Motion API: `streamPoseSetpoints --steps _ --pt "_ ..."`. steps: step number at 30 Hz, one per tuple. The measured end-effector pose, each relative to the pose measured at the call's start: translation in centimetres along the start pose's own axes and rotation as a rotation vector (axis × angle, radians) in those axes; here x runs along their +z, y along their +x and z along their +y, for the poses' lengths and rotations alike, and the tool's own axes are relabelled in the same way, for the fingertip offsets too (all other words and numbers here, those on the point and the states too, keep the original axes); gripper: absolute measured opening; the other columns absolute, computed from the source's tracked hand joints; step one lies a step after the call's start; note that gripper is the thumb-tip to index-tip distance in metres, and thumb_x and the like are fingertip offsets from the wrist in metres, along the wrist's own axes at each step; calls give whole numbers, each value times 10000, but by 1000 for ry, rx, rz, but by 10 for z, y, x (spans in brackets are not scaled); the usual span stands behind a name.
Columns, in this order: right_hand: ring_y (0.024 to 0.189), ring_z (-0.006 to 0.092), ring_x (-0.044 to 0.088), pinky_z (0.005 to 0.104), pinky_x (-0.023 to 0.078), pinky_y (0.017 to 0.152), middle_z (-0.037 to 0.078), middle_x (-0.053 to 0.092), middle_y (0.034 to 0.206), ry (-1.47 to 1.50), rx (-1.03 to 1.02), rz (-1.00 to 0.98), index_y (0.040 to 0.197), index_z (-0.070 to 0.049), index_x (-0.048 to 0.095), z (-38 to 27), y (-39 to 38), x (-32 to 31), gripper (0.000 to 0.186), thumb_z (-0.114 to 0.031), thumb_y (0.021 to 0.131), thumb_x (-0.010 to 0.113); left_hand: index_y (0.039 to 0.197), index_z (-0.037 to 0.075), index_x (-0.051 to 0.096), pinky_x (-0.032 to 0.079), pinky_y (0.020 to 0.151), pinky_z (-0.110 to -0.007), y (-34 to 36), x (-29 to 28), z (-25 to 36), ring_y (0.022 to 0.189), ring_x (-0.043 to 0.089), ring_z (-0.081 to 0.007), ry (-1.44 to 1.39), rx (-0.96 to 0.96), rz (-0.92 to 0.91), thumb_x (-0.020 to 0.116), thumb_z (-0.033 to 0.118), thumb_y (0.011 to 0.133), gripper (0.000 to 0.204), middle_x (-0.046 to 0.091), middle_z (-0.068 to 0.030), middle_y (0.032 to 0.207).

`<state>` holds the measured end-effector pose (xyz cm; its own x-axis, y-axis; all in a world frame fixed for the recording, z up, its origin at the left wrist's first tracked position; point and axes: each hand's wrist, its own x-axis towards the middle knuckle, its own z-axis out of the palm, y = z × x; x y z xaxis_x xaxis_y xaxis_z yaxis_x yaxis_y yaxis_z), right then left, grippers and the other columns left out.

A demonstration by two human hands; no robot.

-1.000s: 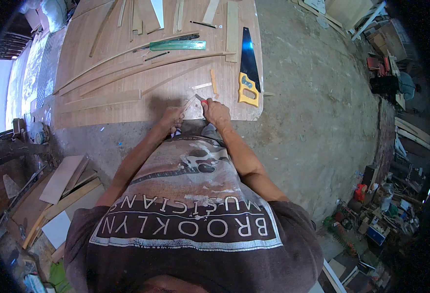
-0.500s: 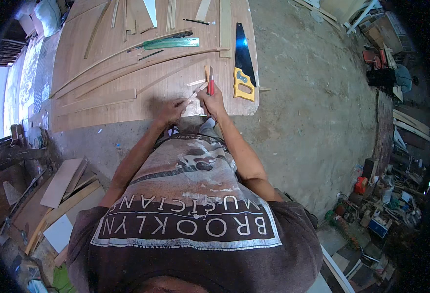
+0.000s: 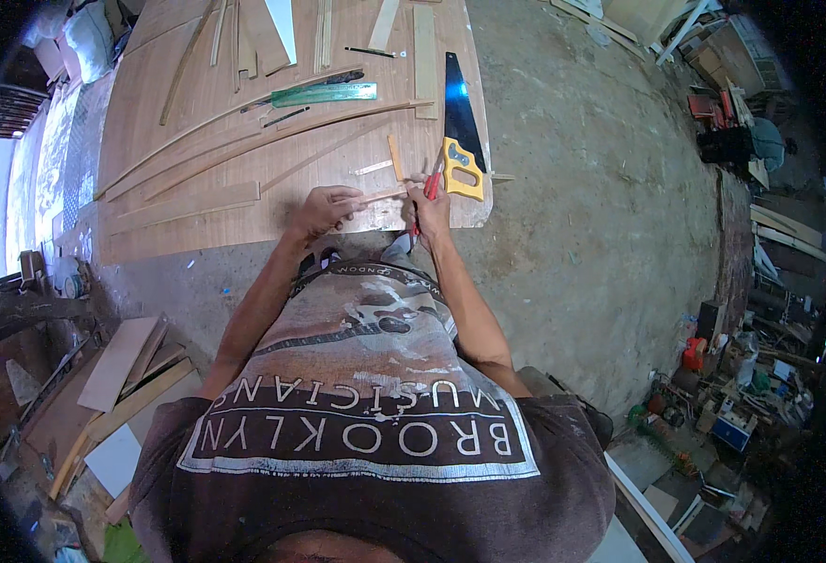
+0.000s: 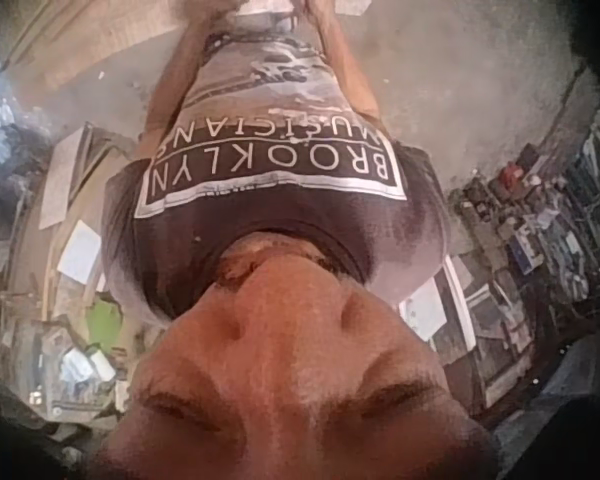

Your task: Sawing a piece of wood after marking it.

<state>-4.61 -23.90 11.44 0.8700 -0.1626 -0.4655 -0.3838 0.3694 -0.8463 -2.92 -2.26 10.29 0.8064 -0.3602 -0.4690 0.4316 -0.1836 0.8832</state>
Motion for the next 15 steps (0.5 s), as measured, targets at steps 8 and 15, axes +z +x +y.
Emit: streamPoseSetpoints --steps 8,15 --pt "560 36 437 216 347 495 -61 527 677 -387 -185 -75 994 -73 596 4 0 -2 152 -157 887 663 823 11 736 444 558 -332 19 4 -14 556 523 -129 287 141 48 689 375 821 367 589 -68 591" --pt "567 35 445 217 352 494 -54 534 685 -359 -157 -55 988 -69 600 2 -7 -2 145 -155 890 662 721 -4 703 439 536 -343 22 0 -24 528 509 -136 153 34 65 659 343 844 370 571 -73 555"
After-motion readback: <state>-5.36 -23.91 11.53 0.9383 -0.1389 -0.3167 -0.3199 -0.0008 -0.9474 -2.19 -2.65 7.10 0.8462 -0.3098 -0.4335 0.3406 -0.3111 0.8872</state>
